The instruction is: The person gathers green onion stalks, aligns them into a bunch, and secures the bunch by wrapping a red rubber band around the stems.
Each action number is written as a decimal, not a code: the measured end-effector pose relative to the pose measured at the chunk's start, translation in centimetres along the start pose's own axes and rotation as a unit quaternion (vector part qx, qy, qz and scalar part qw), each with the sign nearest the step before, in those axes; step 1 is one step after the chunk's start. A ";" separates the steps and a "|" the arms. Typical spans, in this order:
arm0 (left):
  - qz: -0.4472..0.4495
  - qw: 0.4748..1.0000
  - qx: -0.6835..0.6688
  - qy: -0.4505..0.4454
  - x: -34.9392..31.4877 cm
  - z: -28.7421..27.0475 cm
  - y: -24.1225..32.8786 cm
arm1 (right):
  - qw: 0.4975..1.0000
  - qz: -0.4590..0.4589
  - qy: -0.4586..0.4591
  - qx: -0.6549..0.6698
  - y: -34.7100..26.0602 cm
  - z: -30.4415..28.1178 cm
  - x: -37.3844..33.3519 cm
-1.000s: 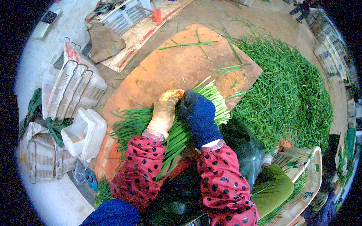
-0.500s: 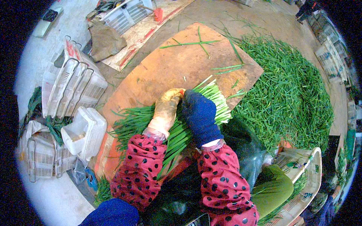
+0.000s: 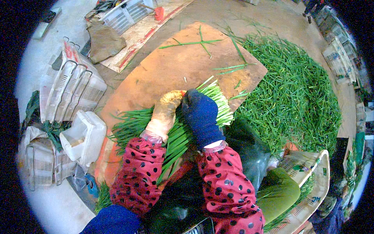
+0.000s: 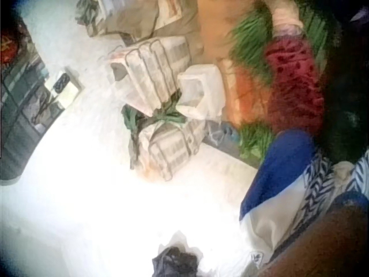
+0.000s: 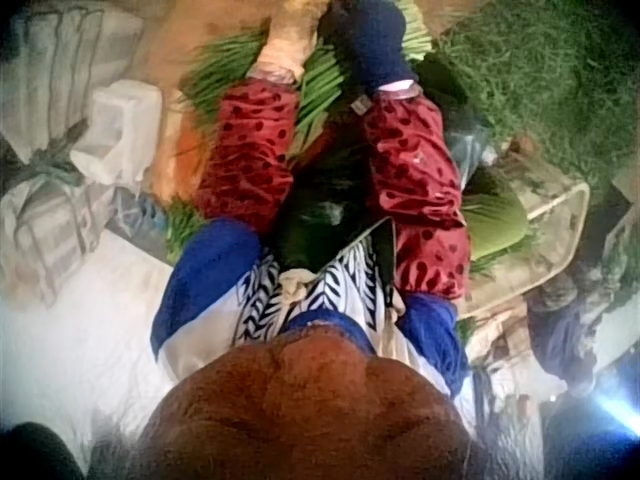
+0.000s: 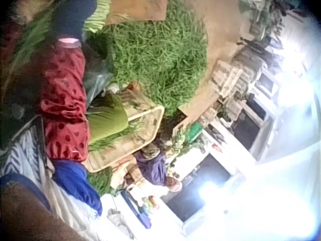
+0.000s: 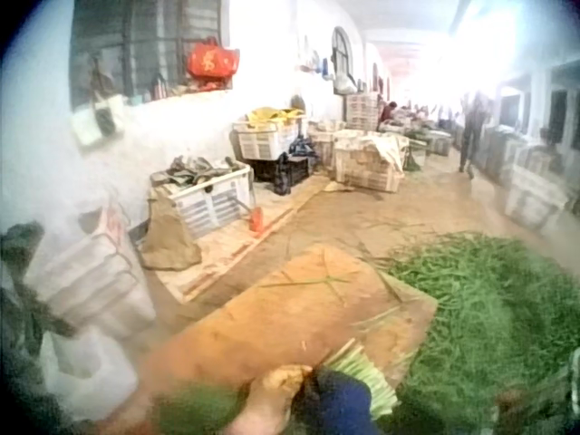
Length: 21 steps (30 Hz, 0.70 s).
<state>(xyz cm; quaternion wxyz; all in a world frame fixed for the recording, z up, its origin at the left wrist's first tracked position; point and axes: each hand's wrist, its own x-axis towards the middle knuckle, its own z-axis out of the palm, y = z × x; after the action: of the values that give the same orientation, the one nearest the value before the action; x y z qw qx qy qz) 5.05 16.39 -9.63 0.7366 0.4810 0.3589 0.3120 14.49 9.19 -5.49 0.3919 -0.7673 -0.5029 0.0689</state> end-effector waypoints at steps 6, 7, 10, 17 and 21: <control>0.032 0.999 0.020 -0.005 0.0 -0.2 0.2 | 1.000 0.016 -0.006 0.014 0.5 0.6 0.3; 0.042 0.999 0.015 -0.001 -0.1 -0.2 0.3 | 1.000 0.020 -0.009 0.021 0.4 0.4 0.3; 0.021 0.997 -0.029 -0.061 0.0 -0.5 0.5 | 0.999 0.027 -0.007 0.033 0.3 -0.1 0.3; 0.047 0.998 0.003 -0.053 -0.4 -0.4 1.9 | 0.999 0.026 -0.024 0.015 0.1 0.0 0.3; 0.027 0.999 0.004 -0.028 -0.5 0.6 2.7 | 0.999 0.026 -0.042 0.011 0.0 -0.8 0.3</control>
<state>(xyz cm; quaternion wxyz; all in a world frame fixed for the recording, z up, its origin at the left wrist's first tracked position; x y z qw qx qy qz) 4.98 16.58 -6.83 0.7355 0.5022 0.3260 0.3170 15.01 9.05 -4.85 0.3775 -0.7721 -0.4977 0.1167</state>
